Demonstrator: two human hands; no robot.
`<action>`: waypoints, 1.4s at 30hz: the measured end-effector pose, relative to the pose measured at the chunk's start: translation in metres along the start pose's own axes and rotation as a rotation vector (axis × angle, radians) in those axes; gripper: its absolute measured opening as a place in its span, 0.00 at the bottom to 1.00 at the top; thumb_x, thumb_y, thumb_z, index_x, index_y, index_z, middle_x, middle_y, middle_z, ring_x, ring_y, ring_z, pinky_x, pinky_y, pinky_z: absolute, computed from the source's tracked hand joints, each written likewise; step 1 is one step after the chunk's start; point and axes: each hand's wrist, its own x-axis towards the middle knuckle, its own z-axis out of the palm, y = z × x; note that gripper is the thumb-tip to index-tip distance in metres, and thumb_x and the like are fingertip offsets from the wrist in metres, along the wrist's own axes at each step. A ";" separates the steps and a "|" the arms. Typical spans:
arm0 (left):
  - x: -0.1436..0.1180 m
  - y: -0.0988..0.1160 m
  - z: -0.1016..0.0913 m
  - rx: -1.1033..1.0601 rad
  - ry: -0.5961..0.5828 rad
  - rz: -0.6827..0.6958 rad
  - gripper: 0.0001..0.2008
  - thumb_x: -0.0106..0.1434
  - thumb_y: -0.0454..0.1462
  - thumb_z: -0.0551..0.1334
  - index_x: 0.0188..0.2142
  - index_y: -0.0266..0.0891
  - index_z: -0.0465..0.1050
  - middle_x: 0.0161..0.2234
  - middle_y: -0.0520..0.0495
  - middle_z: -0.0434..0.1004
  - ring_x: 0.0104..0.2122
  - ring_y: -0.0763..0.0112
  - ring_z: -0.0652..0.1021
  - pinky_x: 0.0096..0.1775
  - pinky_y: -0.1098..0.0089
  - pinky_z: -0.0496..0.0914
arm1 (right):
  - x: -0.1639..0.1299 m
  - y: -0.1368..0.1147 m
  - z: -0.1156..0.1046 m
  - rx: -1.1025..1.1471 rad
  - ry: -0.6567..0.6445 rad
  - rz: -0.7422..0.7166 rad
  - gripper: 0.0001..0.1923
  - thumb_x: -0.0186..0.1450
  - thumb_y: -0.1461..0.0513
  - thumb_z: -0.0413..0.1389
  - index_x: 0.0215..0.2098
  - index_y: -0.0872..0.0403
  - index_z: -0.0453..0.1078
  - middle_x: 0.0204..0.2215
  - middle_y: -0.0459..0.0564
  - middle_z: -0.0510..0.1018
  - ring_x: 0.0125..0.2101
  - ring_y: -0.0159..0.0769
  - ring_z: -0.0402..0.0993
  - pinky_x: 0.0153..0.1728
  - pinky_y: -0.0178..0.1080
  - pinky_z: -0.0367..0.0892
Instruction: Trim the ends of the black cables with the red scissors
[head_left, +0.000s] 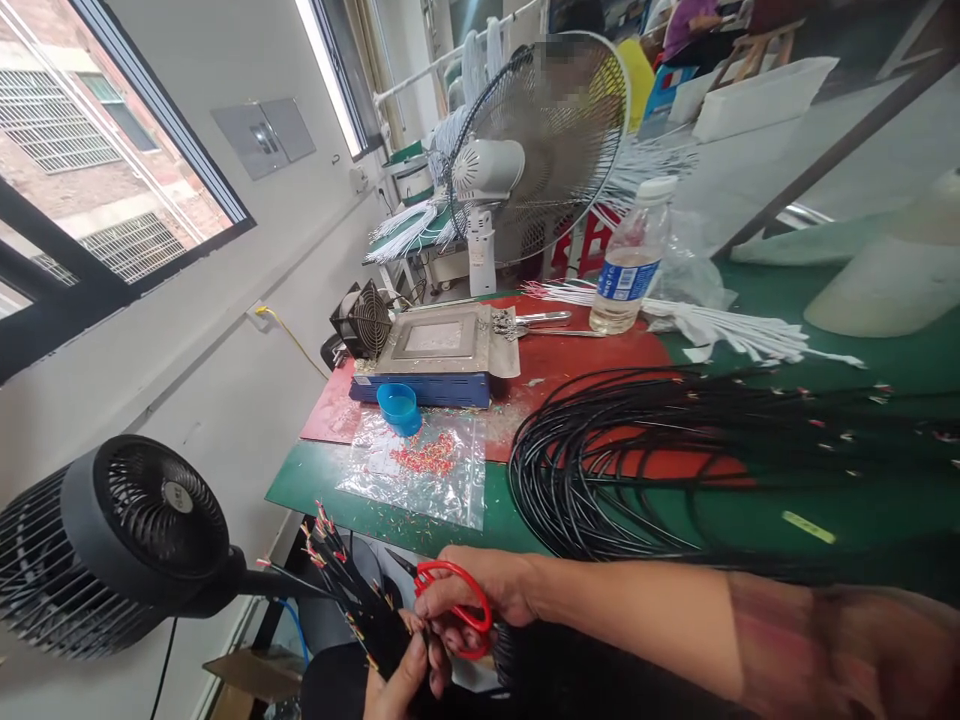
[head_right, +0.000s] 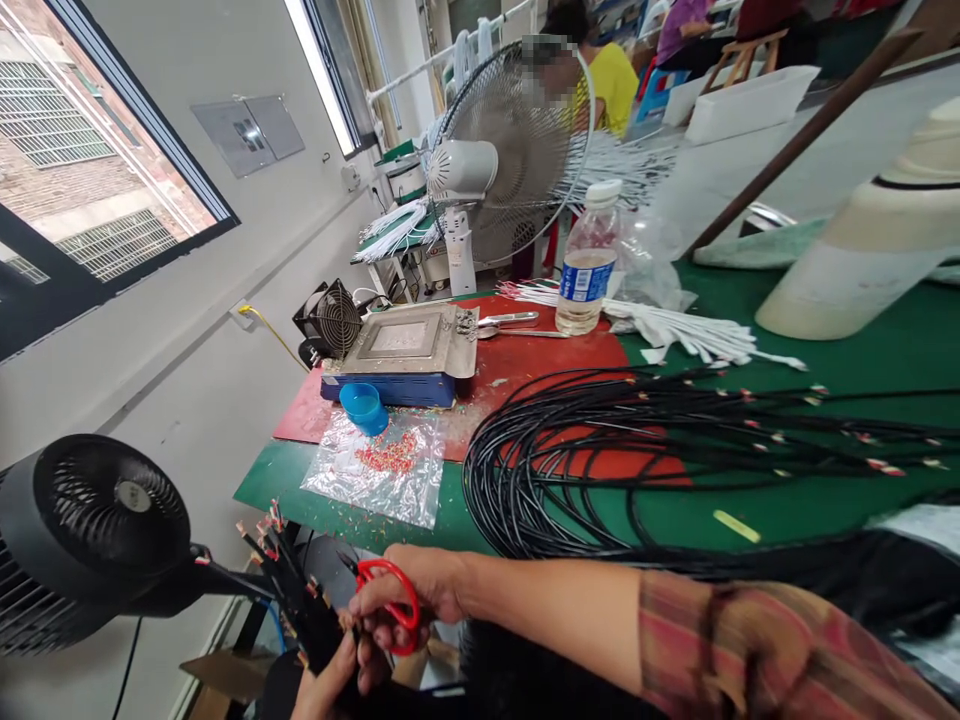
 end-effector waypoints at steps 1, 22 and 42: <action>0.001 0.000 0.001 0.013 0.009 0.017 0.06 0.46 0.39 0.65 0.24 0.39 0.72 0.16 0.52 0.72 0.14 0.81 0.67 0.22 0.74 0.57 | 0.000 0.000 0.000 0.001 0.008 -0.004 0.11 0.52 0.58 0.57 0.20 0.60 0.68 0.13 0.43 0.68 0.09 0.23 0.59 0.07 0.27 0.50; 0.002 -0.009 0.003 0.036 0.205 0.077 0.09 0.47 0.40 0.64 0.19 0.37 0.69 0.15 0.50 0.71 0.17 0.79 0.68 0.24 0.74 0.61 | -0.006 -0.003 0.006 0.053 -0.068 -0.075 0.18 0.50 0.52 0.60 0.21 0.61 0.69 0.13 0.43 0.68 0.11 0.22 0.61 0.08 0.26 0.51; 0.004 -0.003 0.011 0.011 0.271 0.058 0.09 0.45 0.40 0.66 0.20 0.37 0.71 0.16 0.52 0.69 0.17 0.83 0.66 0.22 0.79 0.60 | 0.000 0.005 0.001 -0.007 0.055 -0.209 0.20 0.48 0.50 0.61 0.21 0.60 0.68 0.13 0.42 0.68 0.11 0.22 0.59 0.09 0.26 0.52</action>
